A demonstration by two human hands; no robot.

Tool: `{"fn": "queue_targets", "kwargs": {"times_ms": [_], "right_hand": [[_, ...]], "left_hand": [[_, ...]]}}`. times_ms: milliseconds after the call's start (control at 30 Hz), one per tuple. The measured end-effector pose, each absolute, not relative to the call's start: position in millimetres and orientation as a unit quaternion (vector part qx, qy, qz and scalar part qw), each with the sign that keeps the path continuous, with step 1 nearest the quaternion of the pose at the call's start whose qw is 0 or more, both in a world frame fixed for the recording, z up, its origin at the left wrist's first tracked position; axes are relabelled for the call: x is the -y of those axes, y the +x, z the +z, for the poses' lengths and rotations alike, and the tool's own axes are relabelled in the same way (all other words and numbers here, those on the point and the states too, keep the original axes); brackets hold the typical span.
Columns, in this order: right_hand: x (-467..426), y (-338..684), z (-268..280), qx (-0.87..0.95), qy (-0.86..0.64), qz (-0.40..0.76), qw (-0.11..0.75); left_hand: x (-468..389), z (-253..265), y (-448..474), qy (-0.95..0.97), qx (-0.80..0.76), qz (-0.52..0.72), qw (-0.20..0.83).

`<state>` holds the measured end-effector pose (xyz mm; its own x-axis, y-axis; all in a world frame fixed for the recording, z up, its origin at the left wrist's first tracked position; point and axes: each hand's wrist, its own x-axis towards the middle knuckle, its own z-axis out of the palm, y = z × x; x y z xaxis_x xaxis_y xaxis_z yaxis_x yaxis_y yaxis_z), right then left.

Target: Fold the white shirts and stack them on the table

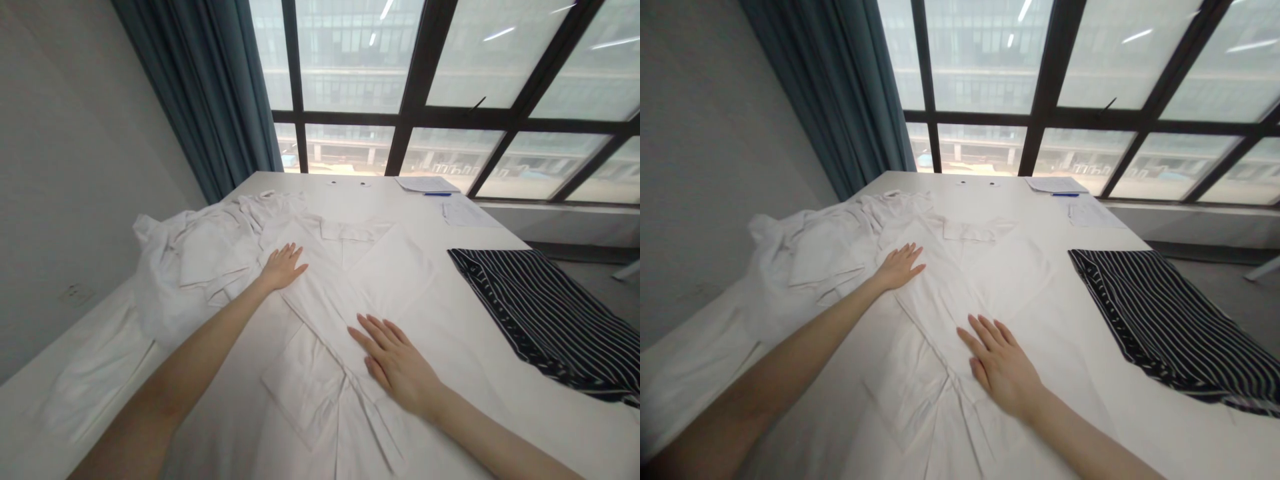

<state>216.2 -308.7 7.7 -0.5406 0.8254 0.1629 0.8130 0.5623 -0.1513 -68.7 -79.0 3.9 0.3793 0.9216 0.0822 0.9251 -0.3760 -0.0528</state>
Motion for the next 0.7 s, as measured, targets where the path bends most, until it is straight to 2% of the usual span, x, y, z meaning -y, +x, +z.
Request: {"fn": "queue_targets", "kwargs": {"times_ms": [233,433,567,700], "right_hand": [[319.0,227.3,9.3,0.878,-0.467,0.027,0.099],[340.6,247.6,6.5,0.853,-0.502,0.05,0.131],[350.9,259.5,9.5,0.803,-0.554,0.106,0.195],[356.6,265.2,15.2,0.754,-0.586,0.169,0.244]], "left_hand": [[52.9,7.9,-93.9,-0.787,0.616,-0.017,0.036],[78.2,12.4,-87.0,-0.775,0.621,-0.073,0.095],[132.0,7.1,-74.8,-0.827,0.55,-0.07,0.093],[186.4,-3.7,-65.9,-0.901,0.424,-0.089,0.033]]}}
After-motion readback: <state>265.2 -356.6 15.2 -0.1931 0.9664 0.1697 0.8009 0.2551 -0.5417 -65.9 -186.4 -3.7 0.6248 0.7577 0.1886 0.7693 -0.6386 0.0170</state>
